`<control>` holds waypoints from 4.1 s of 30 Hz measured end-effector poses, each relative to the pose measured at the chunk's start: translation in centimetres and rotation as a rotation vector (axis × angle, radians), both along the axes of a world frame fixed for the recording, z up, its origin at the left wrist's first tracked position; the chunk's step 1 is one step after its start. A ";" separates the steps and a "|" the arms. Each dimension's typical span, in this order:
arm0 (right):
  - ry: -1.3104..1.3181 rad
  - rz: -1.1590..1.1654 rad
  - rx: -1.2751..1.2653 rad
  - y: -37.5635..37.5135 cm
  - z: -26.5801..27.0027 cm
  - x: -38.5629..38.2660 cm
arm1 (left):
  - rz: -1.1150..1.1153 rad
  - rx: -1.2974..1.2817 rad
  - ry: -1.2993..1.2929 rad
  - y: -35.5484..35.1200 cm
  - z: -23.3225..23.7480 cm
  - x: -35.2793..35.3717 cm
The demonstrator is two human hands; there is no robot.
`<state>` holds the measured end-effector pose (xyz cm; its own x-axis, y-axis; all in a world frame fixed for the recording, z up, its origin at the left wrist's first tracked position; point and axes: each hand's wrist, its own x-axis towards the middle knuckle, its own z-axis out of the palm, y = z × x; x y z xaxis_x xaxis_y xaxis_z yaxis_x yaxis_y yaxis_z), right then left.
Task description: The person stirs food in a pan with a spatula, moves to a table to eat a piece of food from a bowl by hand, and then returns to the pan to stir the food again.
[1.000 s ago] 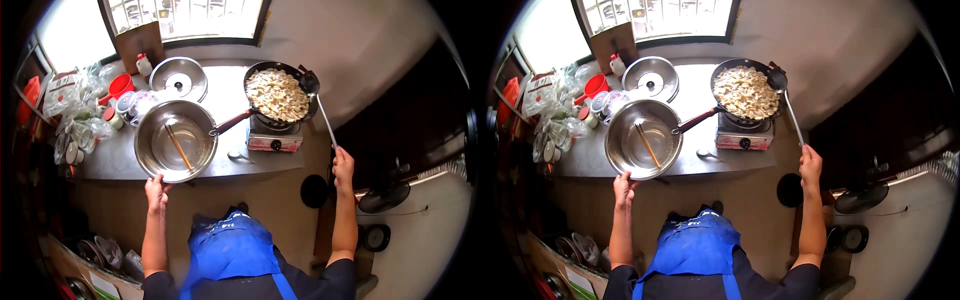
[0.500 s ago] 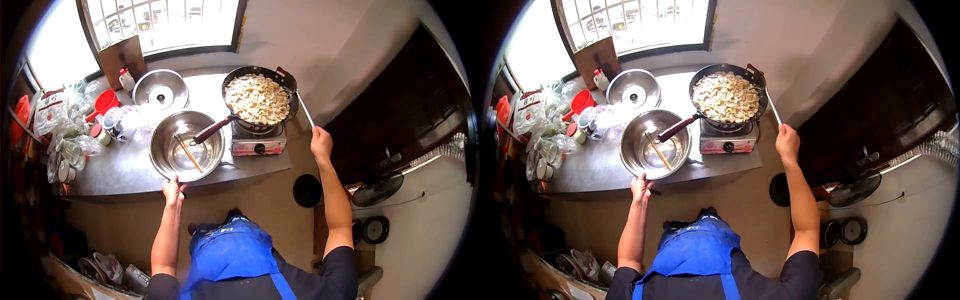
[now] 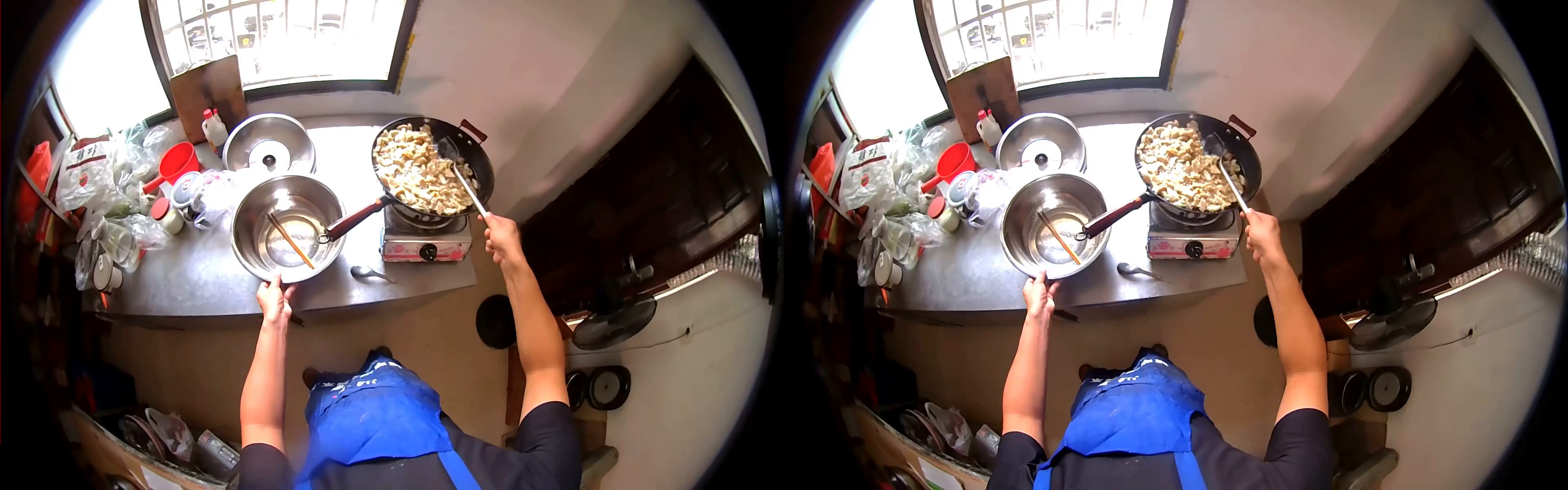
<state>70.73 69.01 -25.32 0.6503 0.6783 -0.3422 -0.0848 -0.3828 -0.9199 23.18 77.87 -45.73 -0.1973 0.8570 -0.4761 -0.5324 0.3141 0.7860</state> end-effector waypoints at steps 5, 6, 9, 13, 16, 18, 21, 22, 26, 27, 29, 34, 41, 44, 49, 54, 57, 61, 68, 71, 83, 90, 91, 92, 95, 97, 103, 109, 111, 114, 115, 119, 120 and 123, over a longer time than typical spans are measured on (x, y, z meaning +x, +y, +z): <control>-0.264 0.107 0.022 -1.8 1.1 -3.9 | -0.047 0.062 0.041 -2.1 0.2 -1.3; -0.279 0.105 0.015 -2.4 2.0 -5.0 | 0.024 0.068 0.148 -3.7 1.0 -0.8; -0.334 0.143 0.051 -3.8 1.6 -6.4 | 0.072 0.102 0.113 -8.8 0.9 -2.2; -0.409 0.137 0.150 -5.9 2.3 -8.7 | 0.257 -0.060 0.235 -16.3 -3.9 -6.8; -0.364 0.122 0.095 -7.1 3.0 -10.5 | 0.401 -0.250 0.384 -22.0 -8.9 -10.7; -0.315 0.157 0.069 -7.5 2.7 -11.1 | 0.502 -0.354 0.416 -25.6 -12.6 -13.0; -0.421 0.191 -0.015 -7.7 2.3 -10.6 | 0.501 -0.530 0.476 -30.4 -16.6 -15.2; -0.568 0.190 -0.075 -7.6 2.1 -10.2 | 0.489 -0.586 0.471 -31.9 -17.7 -15.7; -0.921 0.203 -0.150 -6.9 2.4 -10.1 | 0.400 -0.841 0.430 -36.8 -21.4 -18.2; -1.026 0.209 -0.133 -6.7 2.5 -10.2 | 0.407 -0.844 0.428 -36.9 -21.6 -18.3; -1.021 0.203 -0.196 -6.5 3.7 -10.7 | 0.346 -1.073 0.542 -37.5 -21.9 -18.5; -1.085 0.131 -0.184 -6.9 3.2 -7.2 | 0.369 -0.903 0.724 -37.1 -23.0 -18.7; -1.189 -0.044 -0.101 -7.3 5.0 -4.3 | 0.263 -0.856 0.828 -33.8 -23.2 -18.1; -1.291 -0.038 -0.214 -6.5 4.9 -2.7 | 0.206 -0.854 0.802 -32.6 -22.0 -17.8; -1.254 0.021 -0.349 -5.5 4.0 -1.8 | 0.216 -0.739 0.682 -31.4 -20.6 -17.6; -0.628 -0.027 -0.095 -4.7 0.5 1.6 | 0.328 -0.780 0.821 -32.5 -23.0 -18.0; -0.159 -0.085 -0.079 -4.2 2.2 -1.8 | 0.260 -0.815 0.762 -33.3 -21.1 -17.9; 0.001 -0.072 -0.028 -3.8 1.1 -3.0 | 0.247 -0.799 0.693 -34.8 -20.4 -17.7; -0.090 -0.024 0.062 -3.7 2.3 -7.4 | 0.334 -0.829 0.610 -35.2 -18.0 -17.2; -0.150 -0.005 0.078 -4.2 3.3 -9.4 | 0.233 -0.954 0.736 -35.6 -20.3 -18.5; -0.393 0.187 0.081 -6.5 1.4 -11.4 | 0.397 -0.751 0.710 -34.2 -19.8 -16.8; -0.975 0.190 -0.121 -7.6 2.7 -11.9 | 0.340 -0.760 0.758 -35.0 -22.0 -17.5; -1.042 0.191 -0.110 -7.6 2.4 -11.6 | 0.335 -0.759 0.762 -35.0 -22.3 -17.7; -1.040 0.188 -0.113 -7.6 2.1 -11.2 | 0.345 -0.786 0.759 -35.0 -22.5 -17.7; -1.124 0.158 -0.088 -7.4 1.8 -9.9 | 0.347 -0.820 0.753 -34.8 -22.6 -17.7; -1.127 0.106 -0.053 -7.4 1.8 -9.2 | 0.338 -0.827 0.753 -34.6 -21.6 -17.8; -1.104 -0.021 -0.022 -6.6 2.7 -4.6 | 0.330 -0.790 0.774 -34.5 -21.9 -17.5; -1.165 0.038 -0.224 -2.9 3.3 1.4 | 0.375 -0.827 0.753 -34.8 -22.6 -17.4; -1.222 0.039 -0.099 -1.3 -0.1 5.0 | 0.389 -0.814 0.778 -34.9 -21.3 -16.7; -0.795 0.035 -0.027 1.2 -0.5 5.9 | 0.425 -0.811 0.759 -35.9 -21.4 -16.3; -0.315 0.028 -0.080 1.6 0.2 4.9 | 0.430 -0.813 0.760 -36.0 -20.5 -15.9; -0.005 0.040 -0.030 2.9 0.3 3.2 | 0.430 -0.894 0.689 -36.9 -18.5 -14.7; 0.007 0.052 -0.020 3.0 0.2 2.8 | 0.382 -0.944 0.755 -37.1 -18.3 -14.5; -0.144 0.108 0.002 2.5 0.0 1.1 | 0.285 -0.984 0.855 -38.0 -18.1 -14.5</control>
<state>71.78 71.48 -25.31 0.6160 0.7472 -0.2496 0.0888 -0.3807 -0.9204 8.71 39.91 -63.85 -0.8553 0.1097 -0.5064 -0.1306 0.9002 0.4155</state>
